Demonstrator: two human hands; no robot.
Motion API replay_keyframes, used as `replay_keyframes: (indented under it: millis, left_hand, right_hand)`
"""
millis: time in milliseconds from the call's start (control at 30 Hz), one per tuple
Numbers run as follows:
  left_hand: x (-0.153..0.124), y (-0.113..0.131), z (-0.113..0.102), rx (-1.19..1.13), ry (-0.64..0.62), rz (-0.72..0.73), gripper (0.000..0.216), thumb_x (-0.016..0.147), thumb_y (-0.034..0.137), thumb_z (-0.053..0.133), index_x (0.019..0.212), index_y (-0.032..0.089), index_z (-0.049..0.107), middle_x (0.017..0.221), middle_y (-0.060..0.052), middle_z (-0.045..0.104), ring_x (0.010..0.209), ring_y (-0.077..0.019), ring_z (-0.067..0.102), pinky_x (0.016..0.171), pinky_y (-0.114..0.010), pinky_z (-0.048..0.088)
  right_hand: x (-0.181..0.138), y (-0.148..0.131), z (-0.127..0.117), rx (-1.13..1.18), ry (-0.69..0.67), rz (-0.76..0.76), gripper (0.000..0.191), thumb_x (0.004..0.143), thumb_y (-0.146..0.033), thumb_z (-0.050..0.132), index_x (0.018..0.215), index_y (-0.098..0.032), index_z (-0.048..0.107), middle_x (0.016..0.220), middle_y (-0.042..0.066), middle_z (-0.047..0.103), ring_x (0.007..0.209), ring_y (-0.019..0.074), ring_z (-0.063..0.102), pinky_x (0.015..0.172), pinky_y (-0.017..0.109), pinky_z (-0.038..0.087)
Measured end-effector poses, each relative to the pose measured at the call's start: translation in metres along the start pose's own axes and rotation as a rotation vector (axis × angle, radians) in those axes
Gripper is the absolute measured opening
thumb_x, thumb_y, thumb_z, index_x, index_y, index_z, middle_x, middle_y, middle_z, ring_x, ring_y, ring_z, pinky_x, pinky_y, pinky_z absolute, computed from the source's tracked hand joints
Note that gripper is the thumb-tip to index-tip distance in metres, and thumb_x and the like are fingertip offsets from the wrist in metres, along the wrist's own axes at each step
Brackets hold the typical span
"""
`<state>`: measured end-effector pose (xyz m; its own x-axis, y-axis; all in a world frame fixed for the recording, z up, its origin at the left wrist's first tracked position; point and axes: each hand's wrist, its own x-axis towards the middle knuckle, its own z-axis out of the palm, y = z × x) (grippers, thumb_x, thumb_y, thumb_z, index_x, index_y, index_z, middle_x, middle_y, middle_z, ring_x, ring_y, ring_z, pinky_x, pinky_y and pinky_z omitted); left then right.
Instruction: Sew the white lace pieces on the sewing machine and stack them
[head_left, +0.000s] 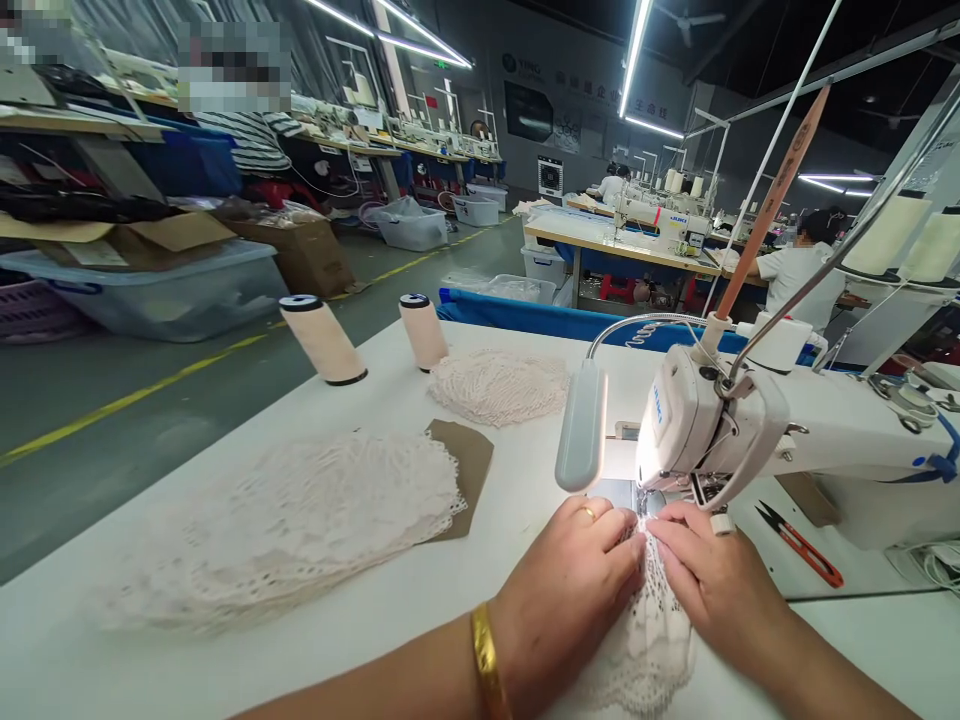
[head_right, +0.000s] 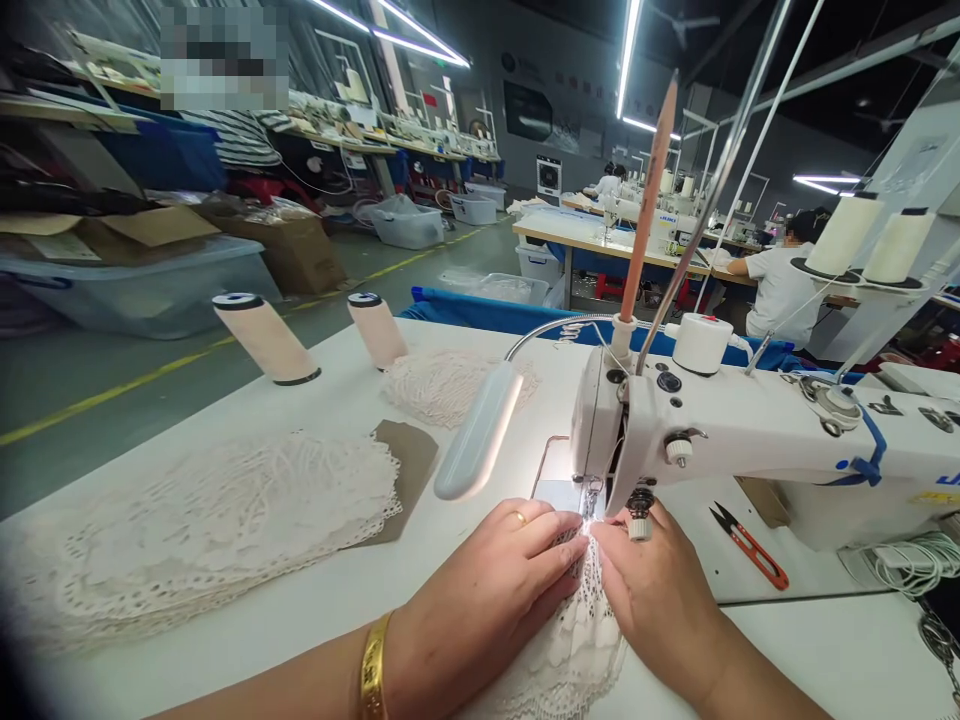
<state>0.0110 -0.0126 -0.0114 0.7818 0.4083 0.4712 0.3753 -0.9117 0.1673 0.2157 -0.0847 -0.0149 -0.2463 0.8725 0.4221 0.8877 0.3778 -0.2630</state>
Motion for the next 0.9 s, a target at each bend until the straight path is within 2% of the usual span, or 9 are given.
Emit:
replay_keyframes:
  millis: [233,500,700,900]
  left_hand:
    - [0.0031,-0.0008,0.0003,0.005,0.050,-0.007,0.012,0.098,0.013,0.059,0.093,0.020,0.067,0.094,-0.004,0.071,0.083,-0.0226,0.062,0.078,-0.039,0.052]
    - [0.0026,-0.0016,-0.0011,0.021,-0.001,-0.025,0.010,0.098,0.015,0.062,0.098,0.020,0.070,0.096,-0.004,0.073,0.086,-0.0242,0.063,0.079,-0.040,0.049]
    - [0.0015,-0.0041,0.0015,0.020,0.013,-0.022,0.010,0.096,0.015,0.065,0.101,0.021,0.072,0.095,-0.004,0.073,0.087,-0.0247,0.063,0.079,-0.040,0.048]
    - [0.0037,-0.0049,0.0039,0.024,-0.040,-0.056,0.009,0.100,0.018,0.061,0.098,0.020,0.070,0.099,-0.005,0.073,0.090,-0.0257,0.061,0.081,-0.042,0.046]
  right_hand:
    - [0.0011,0.0023,0.0035,-0.044,0.034,0.020,0.032,0.102,-0.015,0.046,0.115,-0.026,0.073,0.106,0.008,0.072,0.075,0.0212,0.065,0.064,0.031,0.050]
    - [0.0002,0.0068,0.0054,-0.087,0.023,0.011,0.031,0.104,-0.019,0.045,0.117,-0.025,0.073,0.105,0.009,0.073,0.073,0.0218,0.066,0.060,0.031,0.050]
    - [-0.0003,0.0091,0.0071,-0.114,0.032,0.013,0.032,0.103,-0.018,0.045,0.119,-0.024,0.072,0.106,0.011,0.073,0.078,0.0230,0.069,0.063,0.032,0.053]
    - [-0.0003,0.0082,0.0089,-0.165,0.052,-0.019,0.034,0.102,-0.015,0.045,0.121,-0.024,0.071,0.108,0.011,0.075,0.080,0.0240,0.072,0.066,0.034,0.057]
